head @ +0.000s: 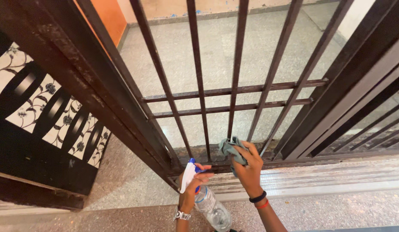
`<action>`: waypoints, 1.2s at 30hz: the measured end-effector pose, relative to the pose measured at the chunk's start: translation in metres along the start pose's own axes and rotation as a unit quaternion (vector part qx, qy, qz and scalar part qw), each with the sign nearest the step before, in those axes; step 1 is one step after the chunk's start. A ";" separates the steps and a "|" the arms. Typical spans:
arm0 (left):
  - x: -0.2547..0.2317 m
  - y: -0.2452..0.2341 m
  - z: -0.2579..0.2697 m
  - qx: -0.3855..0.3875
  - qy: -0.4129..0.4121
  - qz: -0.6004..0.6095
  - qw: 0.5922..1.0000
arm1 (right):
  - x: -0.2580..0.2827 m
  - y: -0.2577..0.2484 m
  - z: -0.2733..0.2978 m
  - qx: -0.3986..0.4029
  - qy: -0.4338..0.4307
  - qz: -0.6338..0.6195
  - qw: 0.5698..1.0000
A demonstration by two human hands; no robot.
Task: The person cleans a metal gate by spraying liquid from a bottle and wiping the metal bars with a cloth.
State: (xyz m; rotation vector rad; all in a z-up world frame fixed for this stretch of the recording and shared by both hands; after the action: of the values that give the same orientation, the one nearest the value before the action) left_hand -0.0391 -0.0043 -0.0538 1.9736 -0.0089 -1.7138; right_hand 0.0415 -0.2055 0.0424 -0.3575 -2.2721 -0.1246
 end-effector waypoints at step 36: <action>-0.098 0.107 -0.041 -0.061 0.108 -0.203 0.971 | 0.001 0.031 -0.031 -0.060 -0.103 0.015 0.993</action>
State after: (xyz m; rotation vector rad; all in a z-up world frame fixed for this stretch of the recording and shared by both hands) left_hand 0.0142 -0.0489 0.0802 2.1621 0.6018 -1.6744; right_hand 0.0719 -0.1815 0.0629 -0.4877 -2.4676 -0.2182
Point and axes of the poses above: each hand's wrist, its own z-axis away from the middle knuckle, its own y-axis out of the palm, x = y × z, the point moved 1 cm from there along -z, towards the middle knuckle, and after that the axes turned 12 degrees about -x, right-handed, at the moved point
